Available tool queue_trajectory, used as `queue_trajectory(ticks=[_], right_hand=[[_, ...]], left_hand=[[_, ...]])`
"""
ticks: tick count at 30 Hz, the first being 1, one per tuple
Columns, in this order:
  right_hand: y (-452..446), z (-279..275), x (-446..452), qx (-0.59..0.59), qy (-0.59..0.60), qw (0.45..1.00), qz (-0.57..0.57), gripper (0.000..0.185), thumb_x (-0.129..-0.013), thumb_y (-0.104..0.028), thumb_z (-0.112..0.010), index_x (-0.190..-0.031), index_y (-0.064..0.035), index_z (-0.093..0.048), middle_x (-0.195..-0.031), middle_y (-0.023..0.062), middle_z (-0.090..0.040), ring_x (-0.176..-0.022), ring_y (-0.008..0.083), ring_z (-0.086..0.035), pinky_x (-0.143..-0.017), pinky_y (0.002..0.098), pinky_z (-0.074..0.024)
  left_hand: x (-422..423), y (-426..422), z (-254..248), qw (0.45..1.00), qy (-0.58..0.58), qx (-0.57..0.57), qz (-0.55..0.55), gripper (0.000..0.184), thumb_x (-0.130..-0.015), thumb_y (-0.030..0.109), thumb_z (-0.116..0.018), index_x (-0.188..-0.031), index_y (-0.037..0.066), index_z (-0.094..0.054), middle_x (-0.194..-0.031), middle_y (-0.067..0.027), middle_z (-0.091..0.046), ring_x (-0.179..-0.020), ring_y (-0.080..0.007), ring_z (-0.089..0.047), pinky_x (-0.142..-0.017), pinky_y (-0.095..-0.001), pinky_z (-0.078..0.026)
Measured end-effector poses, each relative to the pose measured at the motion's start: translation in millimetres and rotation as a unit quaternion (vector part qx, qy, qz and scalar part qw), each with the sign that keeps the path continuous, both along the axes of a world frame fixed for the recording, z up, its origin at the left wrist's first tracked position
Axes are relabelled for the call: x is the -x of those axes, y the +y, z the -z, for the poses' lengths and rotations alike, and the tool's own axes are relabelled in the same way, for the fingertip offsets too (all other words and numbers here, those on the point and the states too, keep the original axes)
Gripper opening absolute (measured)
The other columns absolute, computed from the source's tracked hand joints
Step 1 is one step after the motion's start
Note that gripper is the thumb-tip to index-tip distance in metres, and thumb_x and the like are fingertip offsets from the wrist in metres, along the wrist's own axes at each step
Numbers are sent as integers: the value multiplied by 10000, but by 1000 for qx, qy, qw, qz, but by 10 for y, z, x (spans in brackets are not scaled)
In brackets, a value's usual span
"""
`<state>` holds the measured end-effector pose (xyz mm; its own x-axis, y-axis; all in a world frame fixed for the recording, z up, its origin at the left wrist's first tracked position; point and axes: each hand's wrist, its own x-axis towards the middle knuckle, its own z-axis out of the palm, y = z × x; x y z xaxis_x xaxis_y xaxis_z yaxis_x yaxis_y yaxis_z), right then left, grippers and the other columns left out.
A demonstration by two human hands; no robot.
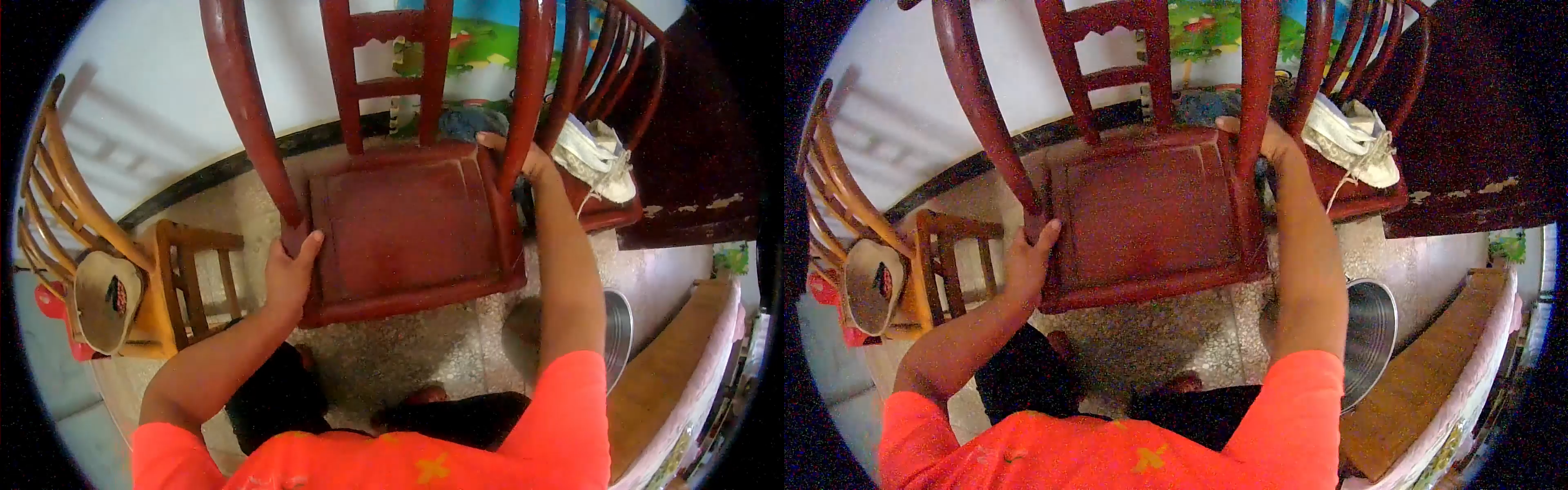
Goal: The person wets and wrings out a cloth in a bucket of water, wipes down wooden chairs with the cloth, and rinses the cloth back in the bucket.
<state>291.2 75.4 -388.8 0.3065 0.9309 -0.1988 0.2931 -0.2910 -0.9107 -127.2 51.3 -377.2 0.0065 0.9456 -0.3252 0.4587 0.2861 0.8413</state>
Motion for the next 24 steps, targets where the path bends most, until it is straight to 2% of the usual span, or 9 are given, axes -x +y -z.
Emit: queue_trajectory(ticks=[2, 4, 6, 8, 9, 12, 18, 22, 24], right_hand=[[33, 94, -129, 16, -18, 999, -29, 648, -700, -398, -780, -1165, -16, -539, -1052, 90, -596, -924, 196, -562, -803, 363, -467], [73, 261, -113, -50, 26, 998, -41, 683, -683, -418, -783, -1164, 0, -537, -1040, 100, -599, -927, 200, -562, -797, 360, -465], [-241, 3, 165, -7, -46, 997, 57, 635, -722, -393, -752, -1170, 5, -541, -1026, 106, -608, -929, 200, -569, -803, 359, -464], [-478, 40, 263, -94, 119, 983, 103, 576, -774, -363, -706, -1173, 20, -544, -1024, 118, -611, -929, 190, -572, -809, 354, -466], [-661, -16, 315, -59, 112, 982, 141, 547, -794, -342, -690, -1177, 19, -544, -1022, 114, -617, -913, 185, -577, -813, 343, -464], [-1276, 62, 391, -22, 82, 971, 225, 462, -816, -296, -676, -1150, 6, -575, -987, 94, -637, -854, 179, -595, -794, 320, -467], [-1611, -644, 1092, -23, -183, 952, 243, 347, -753, -237, -725, -989, -1, -634, -1037, 134, -638, -914, 279, -615, -810, 344, -466], [-1028, -766, 1516, -177, -441, 871, 122, 429, -739, -168, -702, -1133, -61, -572, -1212, 154, -537, -1101, 354, -516, -905, 403, -439], [-618, -481, 1524, -85, -577, 811, 51, 461, -807, -269, -647, -1201, -58, -531, -1307, 166, -474, -1218, 318, -433, -991, 436, -366]], left_hand=[[-56, -21, -15, 995, -100, 23, -19, 541, -830, 362, -677, -1123, -64, -517, -1070, -153, -600, -954, -214, -571, -850, -324, -445], [-71, -37, -63, 993, -104, 52, -20, 543, -827, 363, -680, -1124, -61, -514, -1079, -153, -595, -960, -213, -567, -855, -322, -443], [-69, 11, -124, 992, -108, 62, -21, 545, -825, 363, -683, -1124, -59, -512, -1088, -152, -590, -967, -212, -563, -861, -321, -441], [-39, 1, -73, 996, -73, 46, -30, 541, -825, 357, -687, -1122, -55, -503, -1099, -145, -581, -980, -207, -554, -872, -320, -435], [-19, 1, -33, 996, -74, 48, -31, 541, -825, 357, -687, -1122, -55, -503, -1099, -145, -581, -980, -207, -554, -872, -320, -435], [-38, -25, 21, 978, -198, 49, -45, 543, -828, 351, -687, -1130, -56, -493, -1115, -139, -574, -996, -209, -548, -883, -322, -430], [-25, 20, 95, 975, -217, 35, -33, 564, -832, 345, -683, -1170, -53, -472, -1142, -160, -559, -1021, -225, -539, -890, -329, -427], [0, 17, 79, 987, -153, 46, -19, 563, -831, 341, -677, -1177, -53, -472, -1144, -184, -558, -1036, -247, -541, -901, -343, -423], [0, 1, 47, 987, -152, 47, -15, 564, -830, 343, -674, -1177, -55, -473, -1146, -191, -557, -1039, -253, -543, -903, -347, -422]])
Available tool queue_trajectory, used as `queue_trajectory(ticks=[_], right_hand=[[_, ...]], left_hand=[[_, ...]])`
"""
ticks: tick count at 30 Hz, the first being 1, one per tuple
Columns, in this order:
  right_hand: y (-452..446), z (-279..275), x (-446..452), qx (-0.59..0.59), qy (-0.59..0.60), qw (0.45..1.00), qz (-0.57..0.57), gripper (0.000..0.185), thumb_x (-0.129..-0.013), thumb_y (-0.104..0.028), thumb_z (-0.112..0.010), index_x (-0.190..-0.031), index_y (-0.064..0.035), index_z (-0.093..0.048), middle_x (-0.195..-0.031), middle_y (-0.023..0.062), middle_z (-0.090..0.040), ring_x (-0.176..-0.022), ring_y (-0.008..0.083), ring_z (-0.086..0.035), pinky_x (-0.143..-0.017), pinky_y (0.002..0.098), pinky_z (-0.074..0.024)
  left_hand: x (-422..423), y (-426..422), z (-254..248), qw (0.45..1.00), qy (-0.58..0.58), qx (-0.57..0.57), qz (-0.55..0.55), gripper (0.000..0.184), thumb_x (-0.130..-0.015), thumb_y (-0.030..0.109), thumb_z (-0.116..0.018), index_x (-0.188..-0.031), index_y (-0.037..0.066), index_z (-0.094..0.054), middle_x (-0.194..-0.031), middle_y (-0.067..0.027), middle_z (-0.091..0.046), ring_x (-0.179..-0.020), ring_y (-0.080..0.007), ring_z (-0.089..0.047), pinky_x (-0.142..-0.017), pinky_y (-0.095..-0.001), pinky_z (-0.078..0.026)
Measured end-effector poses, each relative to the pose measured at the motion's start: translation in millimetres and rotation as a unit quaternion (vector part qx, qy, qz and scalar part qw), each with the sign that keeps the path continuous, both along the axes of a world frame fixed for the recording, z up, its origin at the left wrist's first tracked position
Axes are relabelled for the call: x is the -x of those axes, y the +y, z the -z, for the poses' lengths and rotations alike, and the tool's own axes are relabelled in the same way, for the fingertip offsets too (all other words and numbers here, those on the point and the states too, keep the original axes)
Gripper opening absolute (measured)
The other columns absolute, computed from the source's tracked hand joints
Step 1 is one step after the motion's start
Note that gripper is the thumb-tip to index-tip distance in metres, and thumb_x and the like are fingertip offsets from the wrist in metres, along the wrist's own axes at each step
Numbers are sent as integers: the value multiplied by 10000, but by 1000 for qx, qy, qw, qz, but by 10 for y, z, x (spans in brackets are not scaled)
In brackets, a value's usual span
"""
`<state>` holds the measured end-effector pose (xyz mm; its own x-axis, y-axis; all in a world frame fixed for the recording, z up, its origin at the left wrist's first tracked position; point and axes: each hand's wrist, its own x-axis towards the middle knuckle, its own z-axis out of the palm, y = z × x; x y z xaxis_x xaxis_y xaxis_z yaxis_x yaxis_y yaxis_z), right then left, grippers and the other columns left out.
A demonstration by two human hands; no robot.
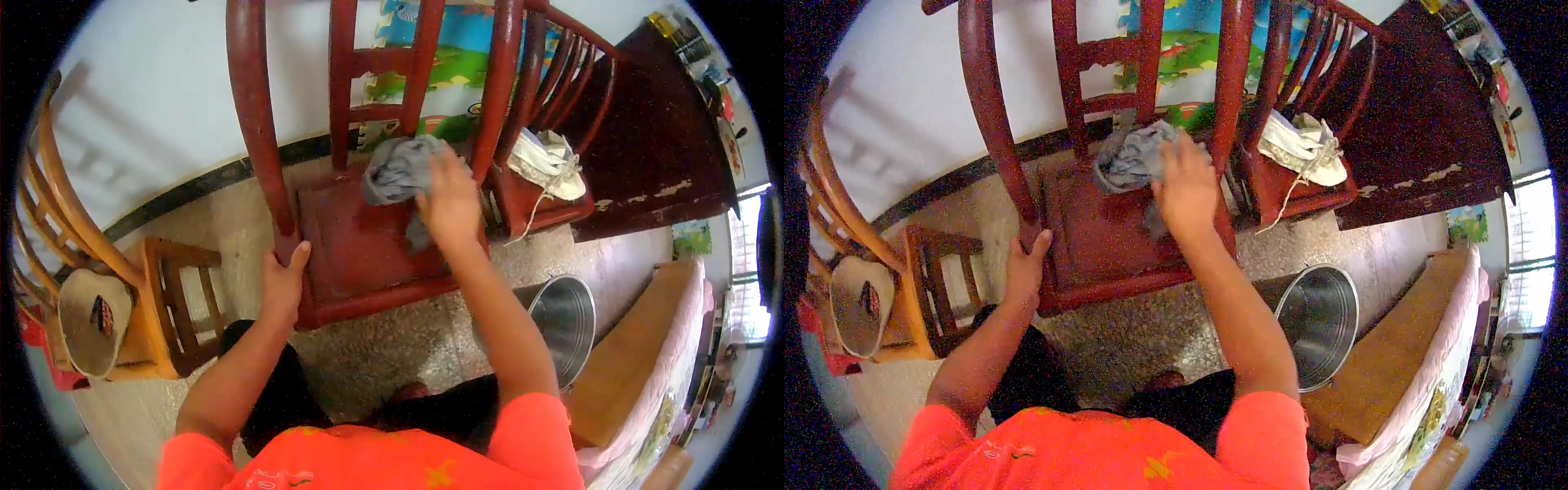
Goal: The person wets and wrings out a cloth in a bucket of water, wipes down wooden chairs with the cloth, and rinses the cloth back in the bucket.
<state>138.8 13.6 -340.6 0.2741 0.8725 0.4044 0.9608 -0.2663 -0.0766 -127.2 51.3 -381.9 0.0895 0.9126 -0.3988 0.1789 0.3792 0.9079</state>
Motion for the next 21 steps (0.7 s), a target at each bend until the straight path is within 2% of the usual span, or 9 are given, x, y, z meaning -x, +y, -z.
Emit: queue_trajectory(ticks=[3, 9, 10, 11, 12, 14, 16, 19, 21], right_hand=[[191, 560, -21, 33, -75, 995, 58, 532, -835, -368, -602, -1230, -22, -517, -1342, 159, -463, -1261, 296, -409, -1034, 466, -304], [-1, 388, 213, 158, -64, 981, 97, 520, -886, -438, -492, -1182, -14, -551, -1335, 164, -472, -1234, 289, -419, -1031, 465, -264], [23, 232, 266, 155, -65, 981, 95, 520, -886, -438, -492, -1182, -14, -551, -1335, 164, -472, -1234, 289, -419, -1031, 465, -264], [12, 45, 312, 238, -31, 965, 107, 525, -880, -444, -499, -1186, -21, -552, -1328, 168, -478, -1199, 289, -440, -1014, 464, -274], [-16, -57, 331, 320, 3, 940, 119, 531, -874, -451, -505, -1191, -27, -552, -1321, 173, -484, -1164, 289, -461, -997, 464, -284], [-114, 43, 304, 317, -29, 942, 109, 545, -862, -462, -519, -1184, -23, -548, -1308, 171, -491, -1101, 287, -487, -962, 455, -307], [-162, 239, 237, 179, -88, 977, 79, 532, -855, -458, -532, -1151, -16, -556, -1302, 174, -492, -1113, 297, -490, -934, 450, -343], [11, 341, 122, 125, -88, 985, 78, 562, -848, -464, -543, -1167, -1, -527, -1311, 183, -478, -1066, 317, -534, -862, 441, -428], [93, 292, 186, 167, -32, 979, 115, 577, -846, -462, -550, -1194, -4, -502, -1326, 189, -461, -1031, 323, -557, -826, 439, -459]], left_hand=[[47, 66, 17, 999, 44, -12, 28, 572, -828, 354, -672, -1173, -58, -474, -1148, -187, -559, -1042, -260, -546, -904, -348, -420], [76, 26, 40, 997, -68, -9, 31, 575, -830, 374, -664, -1162, -56, -478, -1129, -172, -573, -1022, -271, -556, -895, -356, -422], [61, 30, -159, 998, 26, -10, 58, 577, -830, 369, -665, -1169, -55, -468, -1127, -177, -571, -1023, -270, -556, -895, -358, -423], [80, 43, -273, 989, 123, -10, 86, 579, -831, 363, -666, -1176, -53, -458, -1126, -182, -569, -1024, -268, -556, -895, -359, -424], [103, 63, -197, 989, 123, -11, 87, 579, -831, 363, -666, -1176, -53, -458, -1126, -182, -569, -1024, -268, -556, -895, -359, -424], [91, 50, 39, 998, -5, -24, 53, 578, -827, 349, -674, -1177, -50, -447, -1119, -189, -568, -1018, -264, -558, -892, -360, -426], [76, 41, 77, 999, -11, -23, 41, 578, -824, 347, -677, -1173, -52, -447, -1114, -191, -569, -1017, -262, -558, -890, -359, -426], [53, 55, 2, 999, -10, -13, 33, 581, -824, 345, -679, -1174, -54, -444, -1117, -192, -567, -1021, -263, -555, -889, -359, -426], [96, 20, -20, 999, 1, -2, 55, 585, -825, 345, -678, -1180, -54, -440, -1125, -190, -563, -1027, -266, -553, -889, -358, -426]])
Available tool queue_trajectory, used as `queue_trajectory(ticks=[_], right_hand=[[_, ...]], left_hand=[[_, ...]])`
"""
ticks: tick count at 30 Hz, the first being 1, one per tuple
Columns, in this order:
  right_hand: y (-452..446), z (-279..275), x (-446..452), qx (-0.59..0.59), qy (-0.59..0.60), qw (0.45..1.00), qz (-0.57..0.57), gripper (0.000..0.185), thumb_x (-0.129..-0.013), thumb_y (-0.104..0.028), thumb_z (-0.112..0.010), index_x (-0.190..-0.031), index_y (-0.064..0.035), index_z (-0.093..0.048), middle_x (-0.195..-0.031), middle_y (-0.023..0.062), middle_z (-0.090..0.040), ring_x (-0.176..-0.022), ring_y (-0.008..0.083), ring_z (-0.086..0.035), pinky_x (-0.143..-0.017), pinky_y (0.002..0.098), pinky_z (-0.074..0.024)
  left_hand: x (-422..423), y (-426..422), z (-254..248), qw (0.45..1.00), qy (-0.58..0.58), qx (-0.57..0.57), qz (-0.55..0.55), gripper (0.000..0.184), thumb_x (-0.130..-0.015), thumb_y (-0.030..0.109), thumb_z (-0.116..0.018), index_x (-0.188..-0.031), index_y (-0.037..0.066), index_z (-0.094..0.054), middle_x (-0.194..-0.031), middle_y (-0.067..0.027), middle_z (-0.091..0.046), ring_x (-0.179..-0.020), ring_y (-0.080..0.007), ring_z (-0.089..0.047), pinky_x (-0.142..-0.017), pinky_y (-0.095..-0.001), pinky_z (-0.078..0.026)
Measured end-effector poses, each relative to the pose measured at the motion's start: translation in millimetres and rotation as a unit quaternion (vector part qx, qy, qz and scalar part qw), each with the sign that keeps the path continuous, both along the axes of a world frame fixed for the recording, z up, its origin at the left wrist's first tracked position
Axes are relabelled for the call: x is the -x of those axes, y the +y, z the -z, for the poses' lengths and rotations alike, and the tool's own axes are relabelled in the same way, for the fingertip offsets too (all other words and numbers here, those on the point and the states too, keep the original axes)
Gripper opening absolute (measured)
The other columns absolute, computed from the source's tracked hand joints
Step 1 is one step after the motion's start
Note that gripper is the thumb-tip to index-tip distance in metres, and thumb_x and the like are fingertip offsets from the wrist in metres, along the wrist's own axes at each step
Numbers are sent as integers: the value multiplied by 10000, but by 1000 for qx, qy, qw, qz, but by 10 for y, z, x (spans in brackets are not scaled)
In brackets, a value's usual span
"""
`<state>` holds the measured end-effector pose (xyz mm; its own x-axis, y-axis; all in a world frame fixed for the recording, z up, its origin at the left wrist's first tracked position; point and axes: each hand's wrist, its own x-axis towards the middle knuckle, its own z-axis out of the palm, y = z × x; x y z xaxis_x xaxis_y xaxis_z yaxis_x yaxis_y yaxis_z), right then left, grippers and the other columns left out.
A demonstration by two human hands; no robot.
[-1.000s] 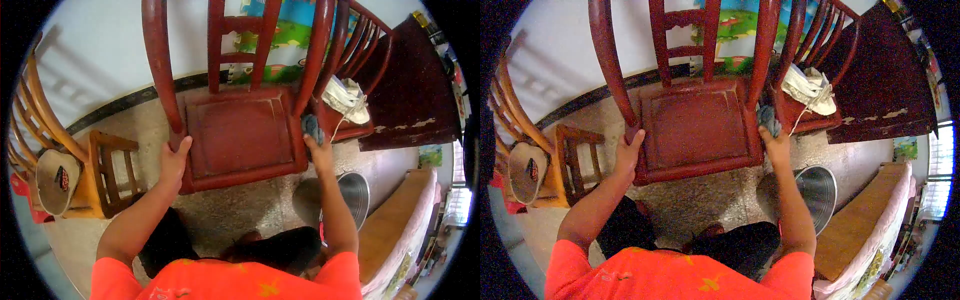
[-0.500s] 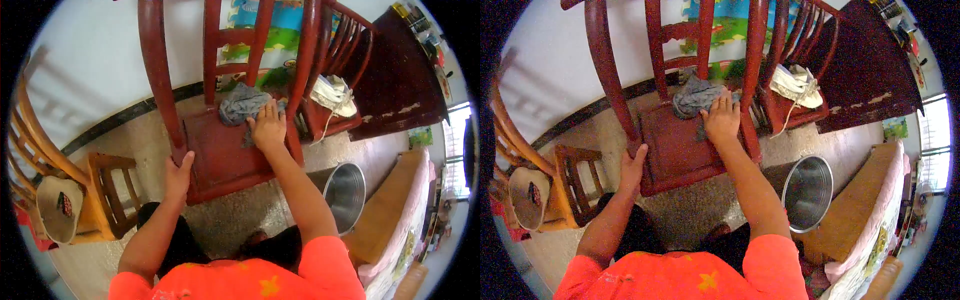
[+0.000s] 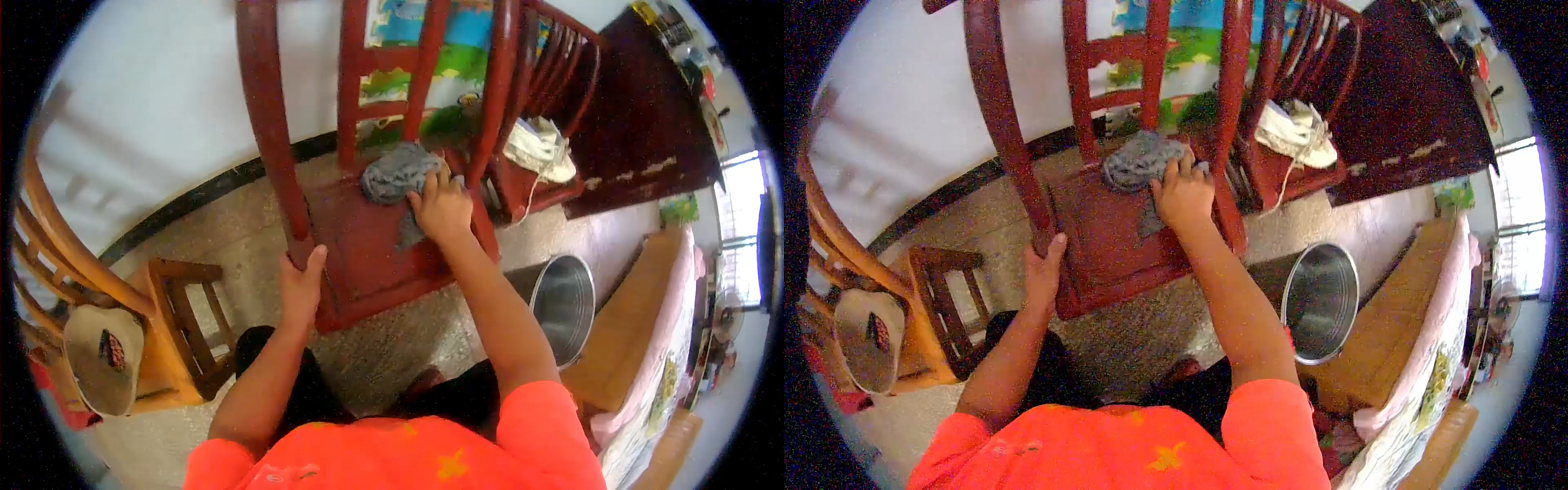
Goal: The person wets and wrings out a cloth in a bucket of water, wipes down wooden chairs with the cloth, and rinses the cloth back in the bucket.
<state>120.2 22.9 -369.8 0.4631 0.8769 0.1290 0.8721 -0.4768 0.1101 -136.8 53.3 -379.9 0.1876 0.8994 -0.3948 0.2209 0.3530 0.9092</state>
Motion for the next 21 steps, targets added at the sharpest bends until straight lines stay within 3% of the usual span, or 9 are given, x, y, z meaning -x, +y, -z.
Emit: queue_trajectory(ticks=[3, 6, 8, 9, 11, 13, 16, 19, 21], right_hand=[[-7, -179, 103, 62, 93, 989, 92, 616, -835, -452, -579, -1241, -9, -441, -1346, 193, -435, -940, 321, -606, -766, 434, -510], [-366, -139, 199, 2, 115, 990, 82, 606, -814, -429, -617, -1220, -7, -459, -1352, 194, -424, -979, 334, -587, -797, 443, -497], [-645, -80, 239, -59, 111, 992, 4, 629, -790, -424, -644, -1250, -38, -460, -1350, 190, -423, -1004, 356, -560, -827, 447, -482], [-757, -87, 243, -66, 110, 992, 7, 629, -790, -424, -644, -1250, -38, -460, -1350, 190, -423, -1004, 356, -560, -827, 447, -482], [-985, -154, 293, -93, 211, 966, -120, 602, -774, -338, -675, -1277, -83, -466, -1355, 185, -423, -1057, 377, -529, -879, 455, -456], [-1081, -276, 282, -135, 243, 949, -149, 555, -771, -278, -675, -1260, -91, -490, -1353, 177, -430, -1082, 379, -517, -897, 460, -445], [-1138, -380, 161, -233, 272, 920, -155, 465, -766, -163, -661, -1207, -85, -539, -1357, 164, -435, -1135, 385, -486, -926, 472, -424], [-1165, -261, 12, -309, 294, 897, -114, 350, -768, -89, -616, -1118, -83, -597, -1331, 142, -459, -1124, 371, -492, -928, 465, -406], [-1152, -169, -75, -327, 152, 930, -65, 335, -769, -84, -602, -1104, -103, -598, -1259, 136, -506, -1055, 340, -532, -913, 434, -391]], left_hand=[[20, 91, 52, 999, 39, -4, 17, 562, -833, 331, -672, -1189, -40, -444, -1148, -179, -557, -1034, -267, -550, -889, -355, -425], [153, 97, 130, 989, 113, -93, 3, 513, -842, 302, -662, -1186, -19, -460, -1099, -144, -567, -1000, -261, -548, -868, -351, -425], [218, 117, -56, 963, 125, -236, -41, 573, -824, 295, -672, -1267, 13, -442, -1150, -148, -530, -1022, -272, -523, -886, -399, -418], [157, 99, -147, 961, 124, -243, -38, 573, -824, 295, -672, -1267, 13, -442, -1150, -148, -530, -1022, -272, -523, -886, -399, -418], [-25, -121, -335, 834, 65, -486, 252, 503, -796, 209, -677, -1241, 59, -499, -1095, -131, -533, -983, -280, -519, -877, -408, -407], [-557, -172, -579, 770, 104, -511, 366, 488, -766, 222, -692, -1210, 92, -538, -1141, -150, -521, -1021, -318, -501, -900, -441, -387], [-1247, -89, -362, 759, 141, -538, 339, 538, -742, 313, -708, -1219, 128, -542, -1187, -151, -511, -1059, -336, -476, -914, -473, -367], [-1616, -110, -159, 731, 214, -543, 352, 507, -721, 401, -703, -1106, 87, -601, -1224, -178, -496, -1112, -373, -451, -933, -489, -342], [-1716, -132, -98, 699, 233, -561, 376, 533, -696, 444, -700, -1077, 84, -601, -1233, -179, -501, -1121, -365, -452, -923, -476, -350]])
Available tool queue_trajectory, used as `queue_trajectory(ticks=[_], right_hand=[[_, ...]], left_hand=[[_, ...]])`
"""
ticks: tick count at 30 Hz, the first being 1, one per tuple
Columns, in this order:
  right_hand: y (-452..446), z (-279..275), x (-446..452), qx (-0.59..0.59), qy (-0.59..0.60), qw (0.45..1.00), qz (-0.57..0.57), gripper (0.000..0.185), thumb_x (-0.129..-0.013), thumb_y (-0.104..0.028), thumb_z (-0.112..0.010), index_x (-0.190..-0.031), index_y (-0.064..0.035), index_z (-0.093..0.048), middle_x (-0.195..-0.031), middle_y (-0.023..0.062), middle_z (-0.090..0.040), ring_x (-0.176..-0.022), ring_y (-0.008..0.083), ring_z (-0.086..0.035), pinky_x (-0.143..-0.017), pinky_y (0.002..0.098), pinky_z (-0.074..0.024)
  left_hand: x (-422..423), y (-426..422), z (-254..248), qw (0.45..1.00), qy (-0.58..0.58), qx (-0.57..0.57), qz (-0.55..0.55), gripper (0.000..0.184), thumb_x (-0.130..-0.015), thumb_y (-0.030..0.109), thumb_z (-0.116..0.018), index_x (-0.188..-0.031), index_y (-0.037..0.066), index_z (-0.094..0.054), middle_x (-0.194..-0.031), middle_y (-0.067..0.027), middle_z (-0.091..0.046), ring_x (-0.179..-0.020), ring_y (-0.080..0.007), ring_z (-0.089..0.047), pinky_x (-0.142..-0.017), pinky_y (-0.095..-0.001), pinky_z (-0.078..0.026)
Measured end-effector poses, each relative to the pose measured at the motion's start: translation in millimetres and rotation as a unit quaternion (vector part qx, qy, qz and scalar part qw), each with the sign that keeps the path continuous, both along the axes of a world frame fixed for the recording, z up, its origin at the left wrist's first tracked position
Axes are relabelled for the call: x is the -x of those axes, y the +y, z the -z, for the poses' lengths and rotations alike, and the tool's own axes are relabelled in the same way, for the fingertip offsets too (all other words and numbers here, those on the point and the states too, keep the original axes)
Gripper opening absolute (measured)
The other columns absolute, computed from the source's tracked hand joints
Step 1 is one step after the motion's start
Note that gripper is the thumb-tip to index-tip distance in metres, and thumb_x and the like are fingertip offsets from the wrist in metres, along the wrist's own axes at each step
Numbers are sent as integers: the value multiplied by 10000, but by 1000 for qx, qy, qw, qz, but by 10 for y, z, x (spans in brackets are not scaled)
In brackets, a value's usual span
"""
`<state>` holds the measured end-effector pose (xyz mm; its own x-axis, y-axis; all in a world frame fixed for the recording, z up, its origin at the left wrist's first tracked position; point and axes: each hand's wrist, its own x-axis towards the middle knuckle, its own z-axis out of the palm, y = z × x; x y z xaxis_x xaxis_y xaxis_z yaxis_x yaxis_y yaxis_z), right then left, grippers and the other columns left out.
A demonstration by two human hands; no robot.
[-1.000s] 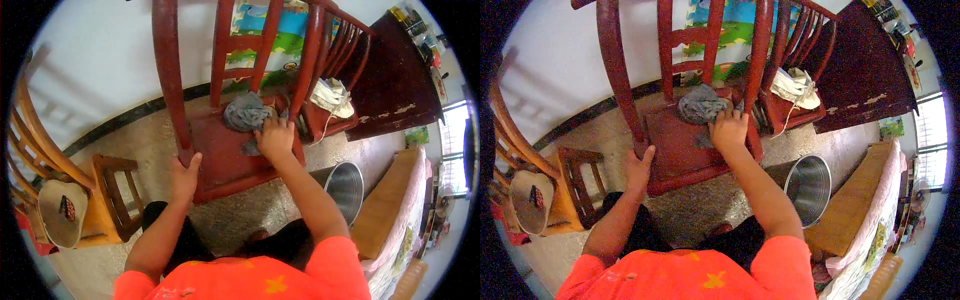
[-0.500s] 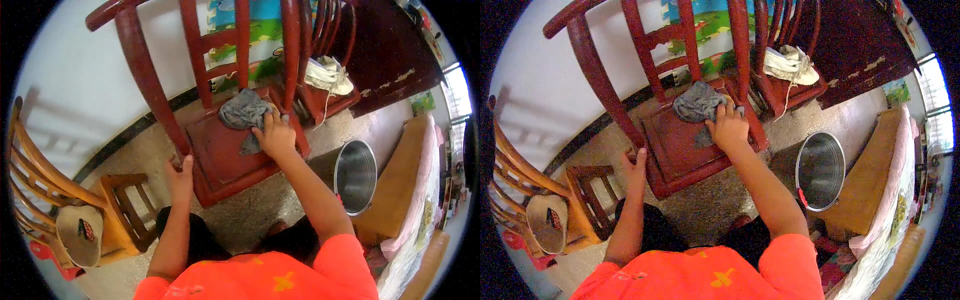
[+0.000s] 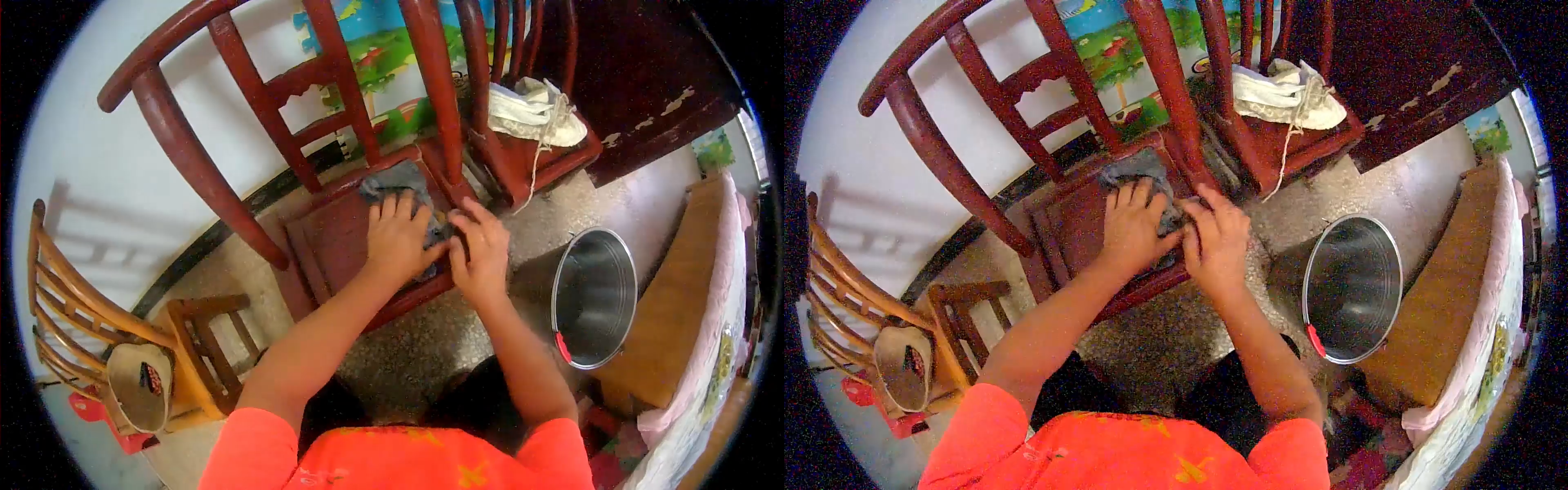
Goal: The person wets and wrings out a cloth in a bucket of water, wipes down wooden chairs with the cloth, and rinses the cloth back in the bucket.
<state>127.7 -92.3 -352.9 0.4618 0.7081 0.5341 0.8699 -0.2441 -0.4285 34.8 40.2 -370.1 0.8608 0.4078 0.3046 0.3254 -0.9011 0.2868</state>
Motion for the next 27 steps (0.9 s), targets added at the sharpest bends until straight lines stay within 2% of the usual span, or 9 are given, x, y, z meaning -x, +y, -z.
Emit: queue_trajectory(ticks=[2, 4, 10, 15, 16, 18, 21, 25, 27], right_hand=[[9, 126, -96, -11, -20, 998, 52, 342, -770, -101, -605, -1110, -118, -582, -1177, 121, -549, -1008, 301, -551, -906, 413, -369], [-58, 269, -200, 47, 49, 992, 105, 371, -774, -144, -627, -1136, -109, -555, -1151, 116, -568, -1009, 305, -556, -881, 420, -400], [-72, 411, -261, -10, 65, 993, 98, 370, -790, -217, -642, -1134, -107, -560, -1111, 117, -588, -970, 334, -578, -798, 420, -483], [-58, 414, -243, -34, 70, 990, 114, 335, -795, -222, -631, -1113, -127, -584, -1102, 119, -595, -962, 333, -586, -796, 418, -488], [-60, 428, -255, -32, 71, 990, 113, 340, -788, -218, -638, -1113, -132, -585, -1105, 117, -596, -968, 330, -586, -796, 418, -489], [-64, 453, -257, -31, 76, 990, 111, 345, -782, -214, -644, -1113, -137, -586, -1109, 115, -597, -975, 328, -586, -795, 417, -489], [-63, 445, -263, -37, 71, 991, 105, 358, -770, -207, -657, -1113, -138, -583, -1111, 113, -598, -983, 329, -583, -797, 419, -488], [-62, 418, -261, -29, 79, 991, 103, 371, -763, -207, -666, -1117, -139, -579, -1104, 113, -600, -982, 331, -580, -799, 422, -486], [-69, 416, -259, -22, 84, 990, 110, 370, -764, -208, -666, -1116, -139, -577, -1101, 113, -600, -983, 332, -579, -799, 420, -486]], left_hand=[[11, 91, 44, 1000, -4, 19, 19, 466, -706, 386, -679, -1029, 67, -572, -1252, -165, -506, -1112, -345, -464, -909, -498, -361], [-4, 286, 173, 998, 3, -66, 9, 422, -725, 345, -646, -1019, 52, -568, -1191, -160, -547, -1074, -340, -485, -862, -490, -383], [-234, 411, 44, 996, -49, -71, 16, 276, -621, 193, -626, -835, 48, -529, -925, -110, -579, -855, -309, -510, -756, -443, -408], [-172, 492, 62, 996, -24, 58, 61, 239, -600, 133, -622, -799, 75, -504, -840, -108, -536, -806, -307, -511, -739, -440, -401], [-108, 452, 54, 996, -21, 55, 60, 239, -600, 133, -622, -799, 75, -504, -840, -108, -536, -806, -307, -511, -739, -440, -401], [79, 311, 25, 980, 41, 91, 171, 261, -626, 148, -627, -856, 87, -521, -1020, -89, -586, -871, -324, -508, -741, -464, -393], [273, -52, -78, 953, 61, 108, 276, 293, -630, 150, -628, -905, 106, -540, -1044, -79, -583, -916, -300, -503, -770, -451, -397], [193, 110, -79, 955, 92, 85, 270, 338, -650, 188, -622, -968, 104, -548, -1087, -84, -581, -960, -290, -495, -811, -455, -398], [93, 236, -66, 988, 81, -4, 132, 358, -666, 206, -614, -999, 92, -546, -1104, -99, -579, -963, -302, -499, -815, -461, -405]])
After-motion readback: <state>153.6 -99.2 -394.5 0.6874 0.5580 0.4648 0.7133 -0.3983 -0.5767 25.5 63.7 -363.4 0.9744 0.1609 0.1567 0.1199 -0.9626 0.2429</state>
